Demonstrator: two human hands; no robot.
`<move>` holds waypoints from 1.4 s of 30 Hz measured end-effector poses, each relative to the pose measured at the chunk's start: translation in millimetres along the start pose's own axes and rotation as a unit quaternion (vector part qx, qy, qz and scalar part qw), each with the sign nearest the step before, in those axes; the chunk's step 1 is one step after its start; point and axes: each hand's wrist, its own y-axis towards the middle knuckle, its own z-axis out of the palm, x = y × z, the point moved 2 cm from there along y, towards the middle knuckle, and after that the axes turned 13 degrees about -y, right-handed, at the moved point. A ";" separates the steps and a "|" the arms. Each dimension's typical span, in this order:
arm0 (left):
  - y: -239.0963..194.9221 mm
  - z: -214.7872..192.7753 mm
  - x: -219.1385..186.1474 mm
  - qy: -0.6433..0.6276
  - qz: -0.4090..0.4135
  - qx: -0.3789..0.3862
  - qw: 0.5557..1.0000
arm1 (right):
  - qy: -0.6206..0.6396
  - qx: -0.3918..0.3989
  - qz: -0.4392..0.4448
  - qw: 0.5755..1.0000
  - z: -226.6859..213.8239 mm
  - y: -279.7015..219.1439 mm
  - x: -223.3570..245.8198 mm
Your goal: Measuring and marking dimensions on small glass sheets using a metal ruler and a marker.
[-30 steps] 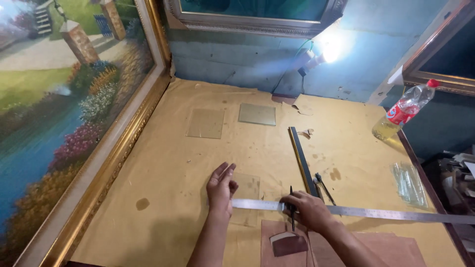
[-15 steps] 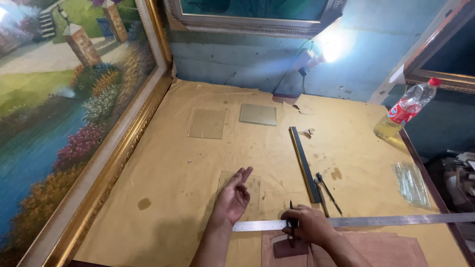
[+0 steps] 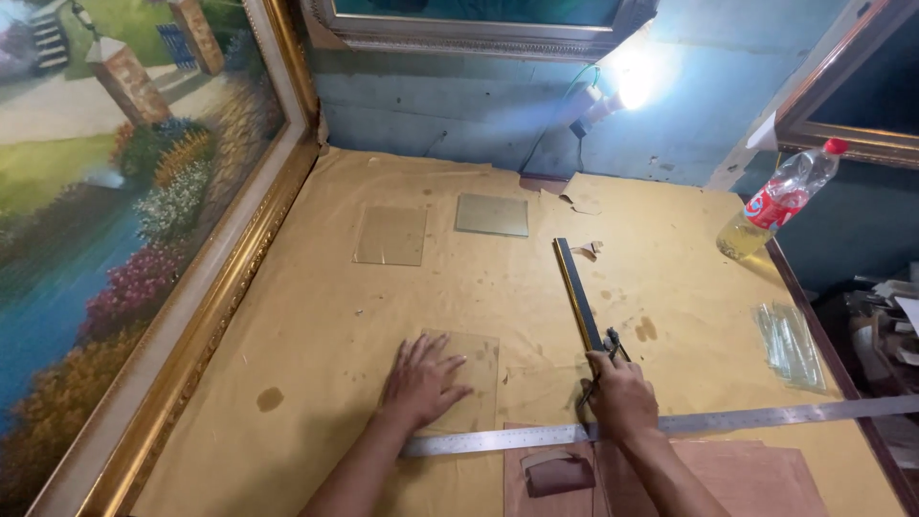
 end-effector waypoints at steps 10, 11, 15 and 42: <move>34.0 -2.8 -17.4 0.108 -0.003 0.109 0.988 | 0.002 0.078 0.092 0.993 28.6 55.2 -18.4; 39.9 -5.5 -20.6 0.099 -0.009 0.102 0.990 | 0.034 0.109 0.115 0.987 29.8 60.1 -18.4; 62.5 -13.4 -27.0 0.089 -0.041 0.106 0.989 | 0.281 0.158 0.218 0.921 44.9 74.9 -11.7; 103.3 -11.1 46.4 -0.005 0.170 -0.146 0.975 | 0.212 0.066 0.122 0.967 4.2 0.4 158.8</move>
